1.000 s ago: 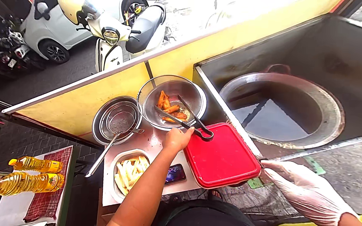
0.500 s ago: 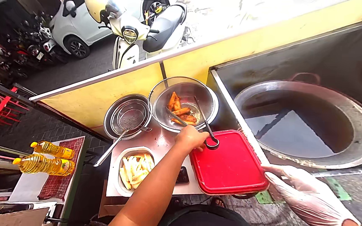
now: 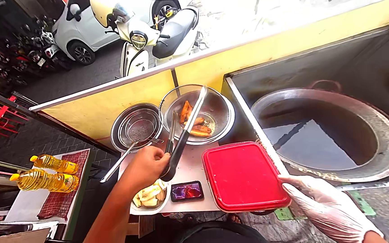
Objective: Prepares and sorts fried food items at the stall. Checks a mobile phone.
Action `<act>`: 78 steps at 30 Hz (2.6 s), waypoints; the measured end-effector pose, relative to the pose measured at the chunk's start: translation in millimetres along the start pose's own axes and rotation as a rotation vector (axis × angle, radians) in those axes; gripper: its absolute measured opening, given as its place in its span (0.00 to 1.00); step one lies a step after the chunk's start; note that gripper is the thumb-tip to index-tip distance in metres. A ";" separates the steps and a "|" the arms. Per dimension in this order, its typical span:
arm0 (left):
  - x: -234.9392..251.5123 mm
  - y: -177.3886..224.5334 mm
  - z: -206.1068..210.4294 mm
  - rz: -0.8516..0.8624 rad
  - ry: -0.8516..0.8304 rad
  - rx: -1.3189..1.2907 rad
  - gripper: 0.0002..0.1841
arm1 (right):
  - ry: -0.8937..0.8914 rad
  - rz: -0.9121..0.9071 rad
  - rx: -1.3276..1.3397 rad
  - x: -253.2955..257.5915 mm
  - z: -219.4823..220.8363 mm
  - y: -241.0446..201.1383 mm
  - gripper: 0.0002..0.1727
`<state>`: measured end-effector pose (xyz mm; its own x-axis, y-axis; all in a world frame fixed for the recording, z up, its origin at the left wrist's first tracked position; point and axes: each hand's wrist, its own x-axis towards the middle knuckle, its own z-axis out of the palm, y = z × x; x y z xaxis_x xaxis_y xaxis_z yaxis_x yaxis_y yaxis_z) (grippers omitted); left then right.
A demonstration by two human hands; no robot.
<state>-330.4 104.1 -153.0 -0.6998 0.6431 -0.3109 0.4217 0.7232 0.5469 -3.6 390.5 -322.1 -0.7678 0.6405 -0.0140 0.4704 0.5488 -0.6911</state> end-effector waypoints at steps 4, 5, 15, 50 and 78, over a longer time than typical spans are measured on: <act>-24.8 -12.0 -4.9 0.045 0.167 -0.050 0.15 | 0.011 -0.034 0.033 5.6 5.0 -17.6 0.25; -27.6 -11.6 -1.3 0.060 0.199 -0.070 0.14 | 0.020 -0.032 0.104 6.6 8.0 -24.8 0.24; -15.5 5.4 49.8 0.355 0.331 -0.060 0.13 | -0.235 -0.128 0.648 30.2 37.8 -133.6 0.32; 219.9 -59.5 53.1 -0.389 0.081 -0.281 0.25 | 0.023 0.143 1.083 -59.9 -4.6 -18.1 0.46; 12.2 -30.5 -68.8 -0.063 0.325 -1.069 0.12 | -0.334 -0.017 0.985 -25.4 -18.2 -33.3 0.46</act>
<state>-391.5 72.6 -120.0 -0.8856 0.4040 -0.2291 -0.2227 0.0637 0.9728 8.2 365.7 -285.5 -0.9228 0.3735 -0.0947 0.0104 -0.2216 -0.9751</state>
